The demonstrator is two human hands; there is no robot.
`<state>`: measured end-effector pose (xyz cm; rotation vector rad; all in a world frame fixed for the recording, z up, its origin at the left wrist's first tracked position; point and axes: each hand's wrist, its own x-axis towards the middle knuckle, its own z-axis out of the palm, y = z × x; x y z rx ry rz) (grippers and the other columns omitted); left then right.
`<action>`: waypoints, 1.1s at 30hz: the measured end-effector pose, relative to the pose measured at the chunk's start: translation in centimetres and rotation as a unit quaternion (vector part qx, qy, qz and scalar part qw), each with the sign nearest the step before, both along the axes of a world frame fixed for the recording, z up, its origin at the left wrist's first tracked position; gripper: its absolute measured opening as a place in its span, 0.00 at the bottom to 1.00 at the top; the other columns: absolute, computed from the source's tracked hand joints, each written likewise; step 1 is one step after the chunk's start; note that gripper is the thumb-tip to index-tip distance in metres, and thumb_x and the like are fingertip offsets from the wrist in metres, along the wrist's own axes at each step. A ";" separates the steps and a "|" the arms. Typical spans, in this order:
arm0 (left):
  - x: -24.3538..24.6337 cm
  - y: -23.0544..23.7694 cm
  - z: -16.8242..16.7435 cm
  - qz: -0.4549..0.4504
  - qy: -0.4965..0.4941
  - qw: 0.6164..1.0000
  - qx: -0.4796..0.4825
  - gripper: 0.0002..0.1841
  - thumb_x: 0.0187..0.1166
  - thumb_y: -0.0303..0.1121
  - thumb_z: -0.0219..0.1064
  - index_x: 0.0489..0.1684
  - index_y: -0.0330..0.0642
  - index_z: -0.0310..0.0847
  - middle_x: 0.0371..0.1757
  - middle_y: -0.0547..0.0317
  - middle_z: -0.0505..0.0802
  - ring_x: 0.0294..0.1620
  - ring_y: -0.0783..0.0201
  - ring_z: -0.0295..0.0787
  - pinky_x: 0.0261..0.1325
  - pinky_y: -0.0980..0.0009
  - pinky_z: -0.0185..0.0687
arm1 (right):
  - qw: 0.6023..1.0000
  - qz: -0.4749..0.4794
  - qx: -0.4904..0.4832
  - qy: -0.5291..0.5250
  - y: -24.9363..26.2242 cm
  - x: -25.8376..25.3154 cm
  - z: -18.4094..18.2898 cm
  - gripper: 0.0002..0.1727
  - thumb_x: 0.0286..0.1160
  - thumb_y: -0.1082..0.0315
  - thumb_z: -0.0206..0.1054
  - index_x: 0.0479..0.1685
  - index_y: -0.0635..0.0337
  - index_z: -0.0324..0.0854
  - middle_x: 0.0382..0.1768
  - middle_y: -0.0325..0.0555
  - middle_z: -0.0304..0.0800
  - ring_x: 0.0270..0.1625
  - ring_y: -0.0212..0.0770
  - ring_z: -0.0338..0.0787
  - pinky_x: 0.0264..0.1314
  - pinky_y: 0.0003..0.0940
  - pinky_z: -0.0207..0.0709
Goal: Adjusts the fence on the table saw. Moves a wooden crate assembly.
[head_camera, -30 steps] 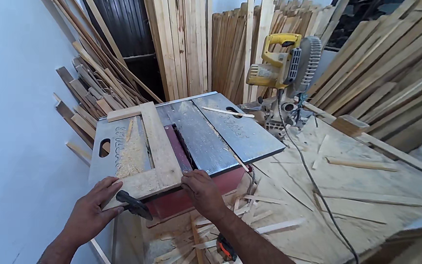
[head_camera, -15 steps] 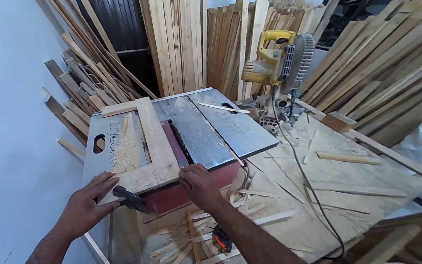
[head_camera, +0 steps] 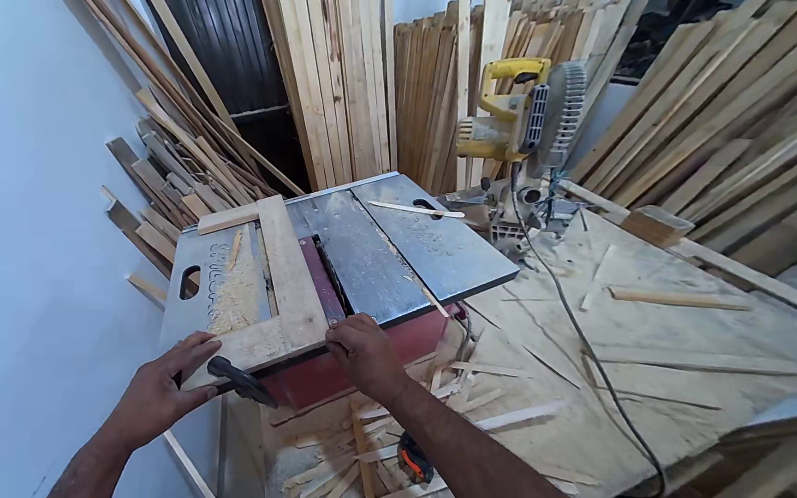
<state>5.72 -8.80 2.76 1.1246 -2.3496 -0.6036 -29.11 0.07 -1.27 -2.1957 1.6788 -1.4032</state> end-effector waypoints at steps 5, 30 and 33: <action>0.5 -0.3 0.0 -0.005 0.008 1.000 0.006 0.36 0.58 0.48 0.79 0.75 0.53 0.83 0.80 0.63 0.82 0.76 0.61 0.82 0.71 0.53 0.84 | 0.973 0.106 0.206 0.001 1.5 -2.6 4.1 0.18 0.78 0.61 0.73 0.64 0.54 0.88 0.64 0.44 0.91 0.74 0.43 0.84 0.80 0.43 0.75; -15.8 21.4 -6.6 0.129 0.341 0.782 0.505 0.17 0.89 0.30 0.56 0.66 0.24 0.76 0.56 0.41 0.94 0.52 0.52 0.96 0.62 0.55 0.92 | 0.899 0.105 0.378 -0.195 12.4 -2.3 0.6 0.42 0.46 0.62 0.85 0.69 0.59 0.73 0.65 0.55 0.77 0.61 0.44 0.85 0.61 0.39 0.85; -16.7 22.3 -6.2 0.162 0.454 0.723 0.495 0.07 0.87 0.24 0.56 0.49 0.30 0.79 0.36 0.51 0.96 0.37 0.59 0.98 0.50 0.60 0.96 | 0.908 0.112 0.317 -0.250 13.4 -0.6 1.4 0.37 0.42 0.70 0.87 0.57 0.63 0.72 0.67 0.55 0.82 0.66 0.43 0.86 0.65 0.39 0.84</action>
